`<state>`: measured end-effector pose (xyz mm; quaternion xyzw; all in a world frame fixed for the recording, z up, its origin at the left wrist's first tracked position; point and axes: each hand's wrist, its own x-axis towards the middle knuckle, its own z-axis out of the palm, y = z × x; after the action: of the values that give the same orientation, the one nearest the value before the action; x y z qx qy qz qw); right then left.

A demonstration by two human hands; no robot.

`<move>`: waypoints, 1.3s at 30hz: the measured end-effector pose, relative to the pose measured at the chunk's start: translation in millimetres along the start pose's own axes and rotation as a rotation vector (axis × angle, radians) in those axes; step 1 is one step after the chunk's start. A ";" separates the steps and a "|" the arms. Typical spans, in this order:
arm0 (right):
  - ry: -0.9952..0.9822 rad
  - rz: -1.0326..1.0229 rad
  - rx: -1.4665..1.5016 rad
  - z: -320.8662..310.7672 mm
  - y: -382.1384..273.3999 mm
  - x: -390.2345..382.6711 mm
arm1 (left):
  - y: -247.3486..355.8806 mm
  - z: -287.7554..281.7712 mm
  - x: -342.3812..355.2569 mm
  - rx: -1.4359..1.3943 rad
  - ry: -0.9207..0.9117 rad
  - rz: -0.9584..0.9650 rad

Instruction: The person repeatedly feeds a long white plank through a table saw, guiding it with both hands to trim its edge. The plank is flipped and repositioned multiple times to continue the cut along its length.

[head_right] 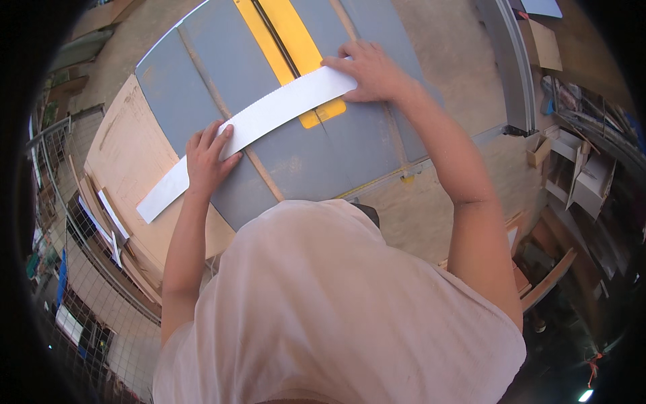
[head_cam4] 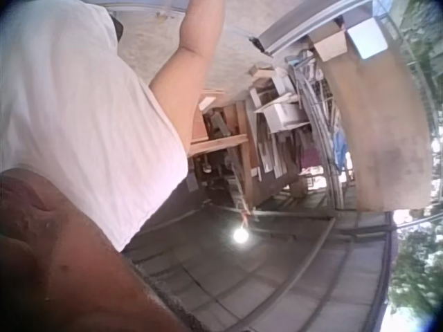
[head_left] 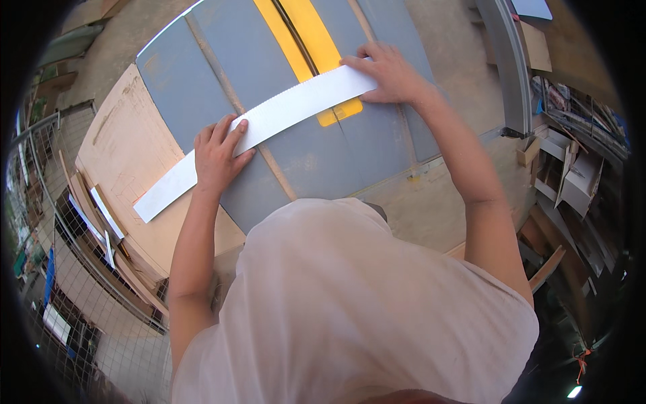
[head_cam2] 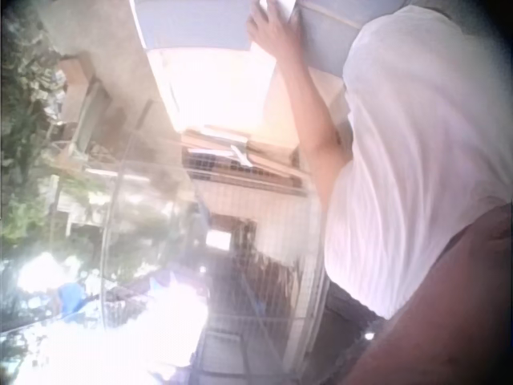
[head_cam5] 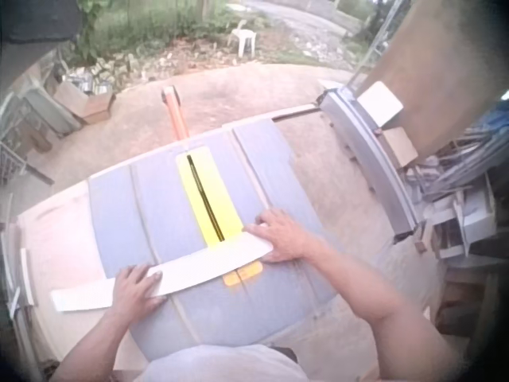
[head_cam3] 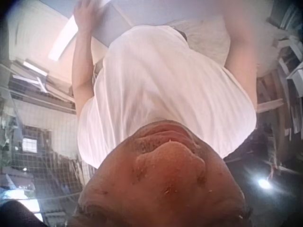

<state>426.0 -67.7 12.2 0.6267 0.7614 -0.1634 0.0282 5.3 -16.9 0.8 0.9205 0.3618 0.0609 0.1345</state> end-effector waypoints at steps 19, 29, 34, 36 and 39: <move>0.030 0.025 0.062 -4.4 -1.9 -0.5 | -9.1 9.2 -1.4 0.001 0.054 0.004; 0.028 0.027 0.015 -4.6 -0.2 3.9 | -12.0 7.2 3.5 0.009 0.026 -0.024; 0.040 0.042 0.020 -1.5 1.1 7.8 | -13.6 5.7 7.2 0.006 0.023 -0.031; 0.030 0.050 0.024 -3.2 0.4 9.7 | -14.8 5.6 7.7 0.003 0.034 -0.029; 0.018 0.056 0.027 -4.8 0.5 11.9 | -17.1 5.2 10.9 0.024 0.029 -0.026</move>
<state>424.7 -55.1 13.7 0.6497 0.7414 -0.1671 0.0173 3.3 1.5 -8.9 0.9163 0.3763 0.0681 0.1192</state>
